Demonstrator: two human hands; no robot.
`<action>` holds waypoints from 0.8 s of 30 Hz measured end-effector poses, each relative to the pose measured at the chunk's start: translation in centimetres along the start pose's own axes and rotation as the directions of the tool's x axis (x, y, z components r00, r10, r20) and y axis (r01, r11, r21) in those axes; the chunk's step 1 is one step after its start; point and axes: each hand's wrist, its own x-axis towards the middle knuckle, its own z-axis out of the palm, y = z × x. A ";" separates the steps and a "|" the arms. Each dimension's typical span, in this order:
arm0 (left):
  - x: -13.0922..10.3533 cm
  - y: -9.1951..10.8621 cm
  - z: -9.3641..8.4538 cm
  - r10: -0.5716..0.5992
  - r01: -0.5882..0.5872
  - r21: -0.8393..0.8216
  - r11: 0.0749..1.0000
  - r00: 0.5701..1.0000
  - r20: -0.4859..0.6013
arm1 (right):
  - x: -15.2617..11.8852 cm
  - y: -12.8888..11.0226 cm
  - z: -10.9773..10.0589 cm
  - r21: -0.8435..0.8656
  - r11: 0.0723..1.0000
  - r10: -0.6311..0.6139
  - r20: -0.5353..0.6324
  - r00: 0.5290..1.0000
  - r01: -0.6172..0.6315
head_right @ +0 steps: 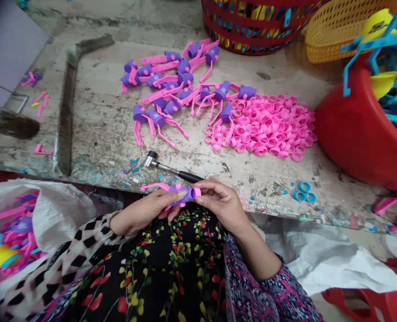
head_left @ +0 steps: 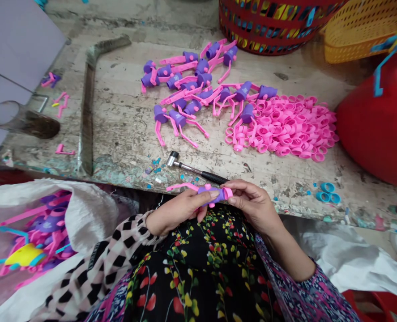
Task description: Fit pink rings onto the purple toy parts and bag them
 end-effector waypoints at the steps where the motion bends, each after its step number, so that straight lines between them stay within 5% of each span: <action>1: 0.0 0.1 0.0 0.004 -0.004 0.011 1.000 1.000 -0.015 | 0.0 0.0 0.0 -0.006 1.000 0.002 -0.008 1.000 -0.002; 24: 0.5 -0.3 1.0 0.120 -0.056 0.242 0.969 0.959 -0.258 | -0.1 0.2 0.6 -0.148 0.983 -0.119 -0.069 0.990 0.108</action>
